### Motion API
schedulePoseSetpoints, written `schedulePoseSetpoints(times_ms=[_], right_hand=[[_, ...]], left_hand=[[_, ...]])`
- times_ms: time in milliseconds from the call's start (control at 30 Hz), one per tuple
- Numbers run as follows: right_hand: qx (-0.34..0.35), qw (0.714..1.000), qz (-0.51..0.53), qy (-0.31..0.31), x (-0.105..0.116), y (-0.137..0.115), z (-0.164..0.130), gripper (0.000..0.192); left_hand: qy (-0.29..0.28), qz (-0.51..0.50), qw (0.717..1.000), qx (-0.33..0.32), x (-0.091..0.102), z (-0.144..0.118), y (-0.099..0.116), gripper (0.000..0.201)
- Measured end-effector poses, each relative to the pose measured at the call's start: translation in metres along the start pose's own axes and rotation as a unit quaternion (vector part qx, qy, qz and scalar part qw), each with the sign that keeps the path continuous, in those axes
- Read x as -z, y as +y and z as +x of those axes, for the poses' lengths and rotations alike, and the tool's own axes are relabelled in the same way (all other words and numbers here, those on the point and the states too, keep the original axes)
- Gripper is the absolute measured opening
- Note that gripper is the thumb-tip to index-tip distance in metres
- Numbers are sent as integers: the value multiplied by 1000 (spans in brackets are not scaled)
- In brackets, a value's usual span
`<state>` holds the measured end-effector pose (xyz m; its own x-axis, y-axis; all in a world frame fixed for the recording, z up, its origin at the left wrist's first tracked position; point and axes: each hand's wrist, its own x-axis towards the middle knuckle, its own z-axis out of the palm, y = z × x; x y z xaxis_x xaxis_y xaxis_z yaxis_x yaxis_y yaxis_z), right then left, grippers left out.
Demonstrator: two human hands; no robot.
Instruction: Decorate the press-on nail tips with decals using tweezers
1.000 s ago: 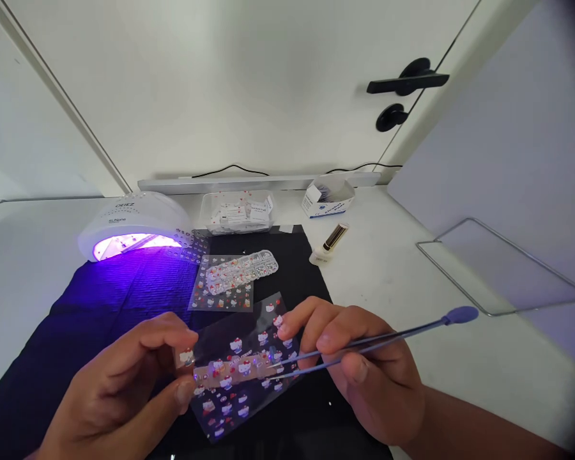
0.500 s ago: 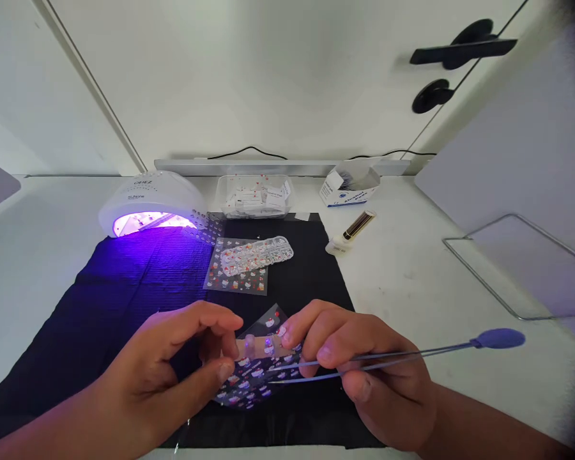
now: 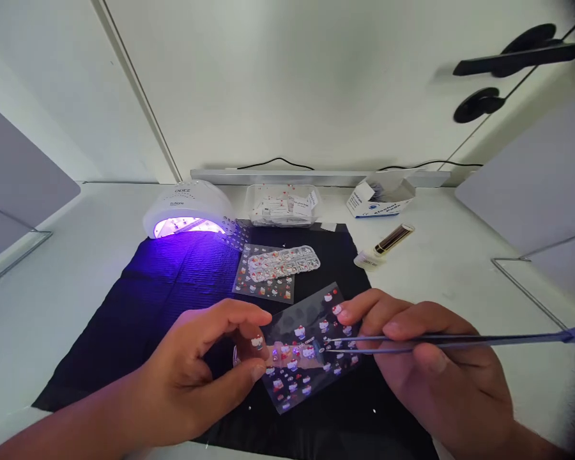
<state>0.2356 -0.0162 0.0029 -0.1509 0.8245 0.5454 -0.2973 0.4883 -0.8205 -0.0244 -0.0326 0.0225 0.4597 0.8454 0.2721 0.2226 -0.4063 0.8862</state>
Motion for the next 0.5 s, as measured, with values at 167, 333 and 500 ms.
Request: schedulePoseSetpoints(times_ms=[167,333,500], right_hand=[[1,1000,-10,19,-1,-1,1,15],[-9,1000,-13,12,-1,-3,1,15],[-2,1000,-18,16,0,-2,-2,15]], left_hand=[[29,-42,998,-21,-7,1,-6,42],[62,-83,995,2,-9,2,-9,43],[94,-78,992,24,-10,4,-6,33]])
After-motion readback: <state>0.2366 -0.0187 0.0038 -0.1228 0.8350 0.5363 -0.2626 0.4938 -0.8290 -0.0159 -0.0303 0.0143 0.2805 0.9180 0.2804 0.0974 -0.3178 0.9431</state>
